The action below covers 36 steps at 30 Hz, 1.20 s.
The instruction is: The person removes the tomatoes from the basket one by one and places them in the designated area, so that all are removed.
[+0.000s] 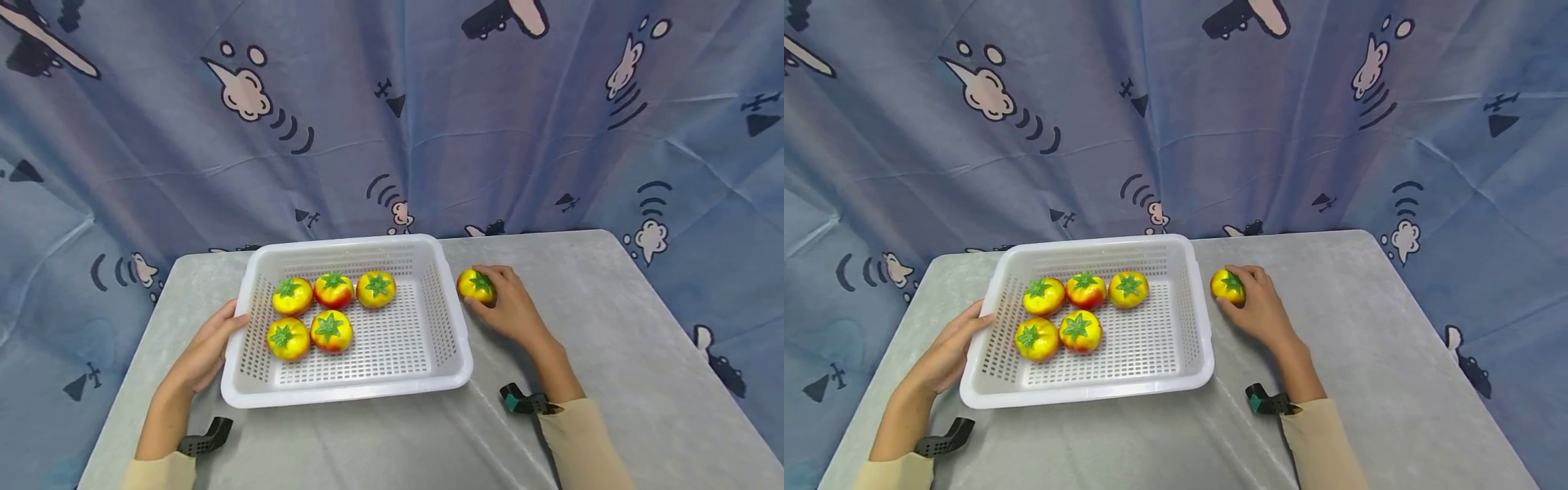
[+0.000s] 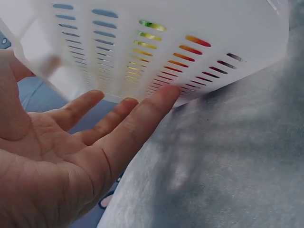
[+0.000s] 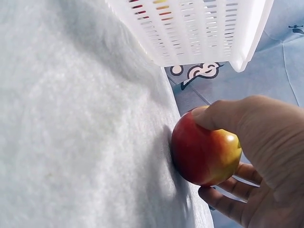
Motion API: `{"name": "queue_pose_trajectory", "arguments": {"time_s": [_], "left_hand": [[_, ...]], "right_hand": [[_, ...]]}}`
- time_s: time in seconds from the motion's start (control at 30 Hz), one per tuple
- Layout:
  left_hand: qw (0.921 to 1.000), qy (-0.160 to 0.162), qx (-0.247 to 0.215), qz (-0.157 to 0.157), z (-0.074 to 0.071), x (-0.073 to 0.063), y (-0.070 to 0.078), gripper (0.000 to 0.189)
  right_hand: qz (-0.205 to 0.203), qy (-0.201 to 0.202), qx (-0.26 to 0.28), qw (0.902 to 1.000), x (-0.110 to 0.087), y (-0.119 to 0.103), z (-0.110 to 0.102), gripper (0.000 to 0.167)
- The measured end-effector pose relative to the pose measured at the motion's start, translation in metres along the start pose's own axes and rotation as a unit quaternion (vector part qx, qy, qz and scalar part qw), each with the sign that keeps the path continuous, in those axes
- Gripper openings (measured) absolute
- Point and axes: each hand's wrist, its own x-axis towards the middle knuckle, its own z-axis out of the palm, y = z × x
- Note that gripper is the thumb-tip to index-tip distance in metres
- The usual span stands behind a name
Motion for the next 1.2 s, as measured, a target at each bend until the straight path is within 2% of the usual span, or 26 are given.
{"name": "queue_pose_trajectory", "arguments": {"time_s": [0.37, 0.7, 1.03, 1.2], "left_hand": [[0.9999, -0.004, -0.007, 0.013, -0.0033, -0.0009, -0.0013, 0.067], [0.9997, -0.008, -0.022, -0.007, -0.0034, -0.0006, 0.0008, 0.068], [0.9995, -0.007, -0.026, -0.019, -0.0039, -0.0002, 0.0037, 0.069], [0.9994, -0.017, -0.026, -0.014, -0.0064, -0.0009, 0.0017, 0.069]], "right_hand": [[0.016, 0.009, 0.002, 0.9998, 0.0027, -0.0009, 0.0001, 0.068], [0.039, 0.01, -0.01, 0.9991, -0.0006, -0.0045, -0.0019, 0.068], [0.039, 0.022, -0.014, 0.9989, -0.0002, -0.0053, -0.0017, 0.071], [0.035, 0.021, -0.012, 0.9991, -0.0003, -0.0063, -0.0041, 0.071]]}}
